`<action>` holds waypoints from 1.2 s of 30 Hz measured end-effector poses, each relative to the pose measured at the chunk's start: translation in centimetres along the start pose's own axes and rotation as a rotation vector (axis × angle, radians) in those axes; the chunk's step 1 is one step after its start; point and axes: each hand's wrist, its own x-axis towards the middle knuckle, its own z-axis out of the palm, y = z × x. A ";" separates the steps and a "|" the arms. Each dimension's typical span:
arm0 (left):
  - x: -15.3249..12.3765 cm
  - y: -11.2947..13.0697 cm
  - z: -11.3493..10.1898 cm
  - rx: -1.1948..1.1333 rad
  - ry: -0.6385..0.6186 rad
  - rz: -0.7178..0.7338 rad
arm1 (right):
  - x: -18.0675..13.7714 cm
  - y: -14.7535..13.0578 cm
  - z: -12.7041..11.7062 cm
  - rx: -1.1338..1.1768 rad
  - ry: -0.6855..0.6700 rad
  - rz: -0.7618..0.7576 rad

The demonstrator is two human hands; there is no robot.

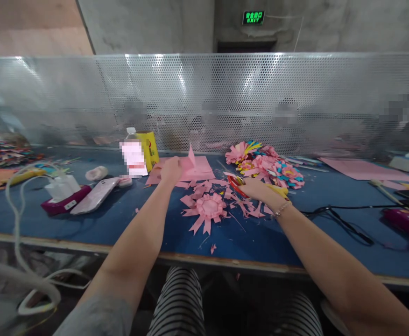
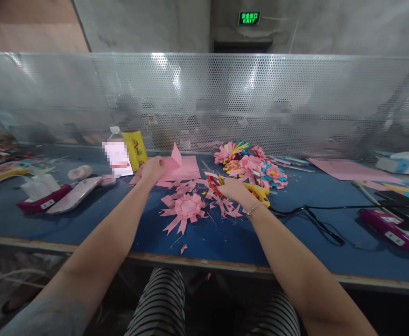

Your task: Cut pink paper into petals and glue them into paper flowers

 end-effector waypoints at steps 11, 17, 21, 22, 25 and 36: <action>1.4 0.8 -0.5 -0.899 0.307 -0.012 | 0.4 -0.3 1.4 0.642 0.211 -0.211; 1.0 0.6 -0.4 -0.777 0.324 0.106 | -0.2 -1.4 1.5 1.218 0.176 -0.364; 1.0 -0.2 0.4 -0.414 0.065 0.057 | -0.4 -1.8 1.3 1.348 0.063 -0.286; 1.0 -0.3 0.6 -0.286 -0.027 0.047 | -0.3 -1.7 1.4 1.318 0.068 -0.262; 1.1 -0.7 0.9 -0.027 -0.211 0.017 | 0.4 -1.1 1.7 1.052 0.211 -0.245; 1.0 -0.8 1.3 0.097 -0.315 0.043 | 0.4 -1.1 2.7 0.666 0.329 -0.423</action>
